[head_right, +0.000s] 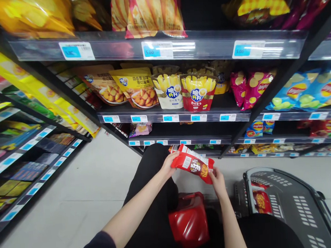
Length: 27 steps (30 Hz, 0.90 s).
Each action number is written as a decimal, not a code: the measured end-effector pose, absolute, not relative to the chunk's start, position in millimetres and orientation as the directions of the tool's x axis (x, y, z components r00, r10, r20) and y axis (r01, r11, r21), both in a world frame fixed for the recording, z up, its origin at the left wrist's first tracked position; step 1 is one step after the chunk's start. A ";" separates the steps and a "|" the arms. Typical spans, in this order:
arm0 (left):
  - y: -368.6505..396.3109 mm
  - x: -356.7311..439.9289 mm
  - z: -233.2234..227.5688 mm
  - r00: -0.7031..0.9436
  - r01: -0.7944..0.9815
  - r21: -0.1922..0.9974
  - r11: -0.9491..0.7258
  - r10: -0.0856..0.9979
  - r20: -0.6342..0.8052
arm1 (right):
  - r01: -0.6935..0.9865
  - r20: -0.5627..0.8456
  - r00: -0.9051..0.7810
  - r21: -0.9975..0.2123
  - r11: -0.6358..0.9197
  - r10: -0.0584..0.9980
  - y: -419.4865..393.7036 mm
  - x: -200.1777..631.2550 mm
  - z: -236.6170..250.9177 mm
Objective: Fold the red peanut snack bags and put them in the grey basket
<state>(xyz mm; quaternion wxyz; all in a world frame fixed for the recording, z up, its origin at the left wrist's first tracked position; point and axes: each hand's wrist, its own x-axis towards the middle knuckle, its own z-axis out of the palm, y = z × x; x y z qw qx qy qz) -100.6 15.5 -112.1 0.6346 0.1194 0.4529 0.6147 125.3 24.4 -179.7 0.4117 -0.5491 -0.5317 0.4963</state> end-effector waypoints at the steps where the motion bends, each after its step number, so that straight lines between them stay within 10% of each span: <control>1: 15.9 -101.6 -112.4 -0.175 -0.691 0.694 0.203 0.884 -0.433 | 0.148 -0.118 -0.072 -0.983 -0.107 0.990 24.1 125.5 -177.7; 10: 17.9 -100.3 -109.7 -0.081 -0.865 0.472 0.167 0.883 -0.462 | -0.514 -0.243 -0.084 -0.820 -0.251 0.966 19.2 116.9 -125.0; 18: 17.5 -104.7 -113.6 0.010 -0.906 0.377 0.192 0.901 -0.434 | -0.004 -0.012 -0.015 -1.000 -0.012 1.000 20.6 132.9 -112.1; 27: 20.0 -104.6 -120.5 0.054 -0.900 0.389 0.195 0.937 -0.344 | 0.446 0.180 0.117 -0.888 0.110 0.977 25.3 140.2 -122.4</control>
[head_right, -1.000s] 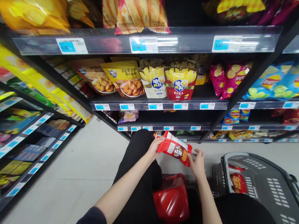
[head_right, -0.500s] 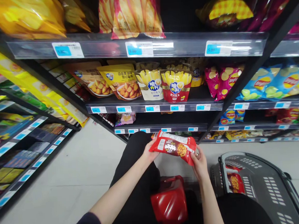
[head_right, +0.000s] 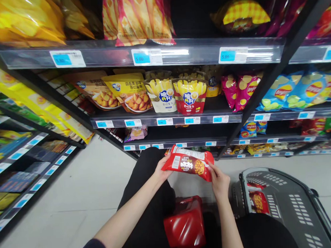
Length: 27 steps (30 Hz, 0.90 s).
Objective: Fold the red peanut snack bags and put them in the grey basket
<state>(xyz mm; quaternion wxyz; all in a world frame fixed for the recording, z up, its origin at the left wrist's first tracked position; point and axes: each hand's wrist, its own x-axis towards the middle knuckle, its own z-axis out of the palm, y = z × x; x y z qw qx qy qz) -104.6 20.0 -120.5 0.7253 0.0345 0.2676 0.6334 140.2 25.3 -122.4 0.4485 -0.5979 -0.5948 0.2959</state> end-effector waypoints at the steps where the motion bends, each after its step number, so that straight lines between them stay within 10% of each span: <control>1: 20.2 -104.8 -120.8 0.060 -0.901 0.385 0.201 0.935 -0.349 | 0.448 0.184 0.138 -0.888 0.104 0.973 24.9 138.9 -121.2; 6: 20.0 -105.3 -117.6 0.058 -0.912 0.362 0.193 0.934 -0.352 | -0.022 -0.031 0.210 -0.999 -0.027 0.977 23.4 127.7 -116.9; 12: 17.4 -105.9 -112.4 0.086 -0.928 0.319 0.195 0.942 -0.324 | -0.550 -0.229 -0.035 -0.808 -0.210 0.973 17.3 115.1 -103.4; 21: 15.6 -102.3 -110.5 0.133 -0.910 0.325 0.256 0.925 -0.357 | -0.374 -0.173 0.049 -0.916 -0.143 0.984 17.4 118.4 -93.4; 27: 15.5 -102.4 -110.6 0.140 -0.914 0.318 0.252 0.931 -0.337 | 0.129 0.129 0.177 -0.986 0.107 0.976 17.5 127.3 -92.6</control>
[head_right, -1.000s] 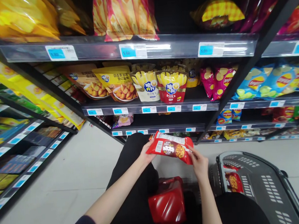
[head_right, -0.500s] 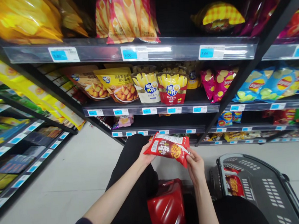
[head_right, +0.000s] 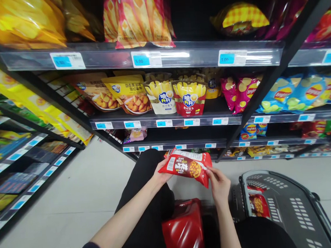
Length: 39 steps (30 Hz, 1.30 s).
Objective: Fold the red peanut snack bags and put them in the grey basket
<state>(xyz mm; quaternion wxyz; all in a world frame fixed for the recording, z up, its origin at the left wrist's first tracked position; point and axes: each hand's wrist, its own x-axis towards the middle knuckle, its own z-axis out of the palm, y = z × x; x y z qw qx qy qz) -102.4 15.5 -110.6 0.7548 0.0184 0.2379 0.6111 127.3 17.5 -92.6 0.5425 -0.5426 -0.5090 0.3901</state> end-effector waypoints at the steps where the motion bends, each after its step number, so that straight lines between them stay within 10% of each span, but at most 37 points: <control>1: 15.4 -102.3 -110.3 0.149 -0.911 0.320 0.260 0.932 -0.331 | 0.204 0.199 0.162 -0.965 0.164 0.966 17.8 129.6 -91.7; 6: 16.3 -101.6 -105.2 0.157 -0.914 0.316 0.253 0.941 -0.299 | 0.224 0.335 -0.052 -0.914 0.338 0.941 15.9 131.8 -84.5; 17: 17.6 -103.0 -115.9 0.134 -0.878 0.399 0.263 0.936 -0.324 | -0.192 0.036 -0.068 -0.981 0.022 0.997 4.3 114.0 -66.7; 23: 16.9 -101.4 -109.1 0.126 -0.877 0.414 0.244 0.948 -0.293 | 0.229 0.204 -0.117 -0.947 0.226 0.972 4.6 125.4 -59.3; 29: 18.1 -104.5 -111.5 0.134 -0.887 0.385 0.255 0.940 -0.313 | 0.661 0.598 -0.134 -0.541 0.521 0.790 9.9 131.9 -80.0; 34: 18.5 -104.5 -115.2 0.135 -0.887 0.389 0.249 0.945 -0.296 | 0.779 0.644 -0.296 -0.264 0.568 0.706 14.3 137.4 -92.3; 39: 18.8 -104.3 -117.9 0.119 -0.887 0.400 0.232 0.950 -0.288 | 0.809 0.661 -0.259 -0.251 0.532 0.705 12.4 132.4 -89.4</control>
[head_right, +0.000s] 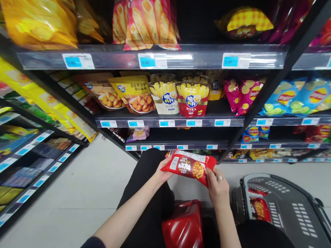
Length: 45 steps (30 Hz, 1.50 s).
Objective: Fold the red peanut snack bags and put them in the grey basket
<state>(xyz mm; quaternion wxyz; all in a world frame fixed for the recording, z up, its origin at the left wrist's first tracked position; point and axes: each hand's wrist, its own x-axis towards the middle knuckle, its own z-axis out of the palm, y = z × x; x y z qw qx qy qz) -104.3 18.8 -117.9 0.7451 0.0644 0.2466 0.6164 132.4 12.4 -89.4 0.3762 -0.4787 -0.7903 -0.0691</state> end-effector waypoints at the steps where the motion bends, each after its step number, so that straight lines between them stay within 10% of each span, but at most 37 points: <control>1: 18.8 -104.3 -117.9 0.118 -0.886 0.402 0.232 0.950 -0.288 | 0.809 0.665 -0.243 -0.262 0.526 0.706 11.8 130.6 -87.9; 12: 18.8 -108.5 -111.6 0.033 -0.846 0.490 0.213 0.936 -0.349 | 0.780 0.575 -0.170 -0.418 0.466 0.800 19.4 130.9 -95.2; 20: 17.3 -110.8 -113.9 0.011 -0.785 0.585 0.201 0.950 -0.312 | 0.389 0.241 0.077 -0.900 0.194 0.967 21.9 137.0 -99.6; 27: 6.1 -101.8 -126.3 0.040 -0.325 0.888 0.326 0.943 -0.331 | 0.077 0.068 0.138 -0.995 0.058 0.988 19.9 136.5 -92.1; 31: -6.7 -80.2 -98.9 0.200 0.116 0.991 -0.063 0.979 0.039 | -0.034 -0.066 0.010 -0.997 -0.066 0.998 17.9 128.4 -99.8; 37: -15.4 -69.0 -59.5 0.458 0.640 0.603 -0.476 0.866 0.198 | -0.250 -0.243 -0.155 -0.928 -0.276 0.958 11.7 118.0 -95.0; 45: -18.0 -65.1 -54.7 0.580 0.801 0.012 -0.599 0.780 0.234 | -0.312 -0.187 -0.325 -0.904 -0.292 0.927 10.0 120.8 -96.1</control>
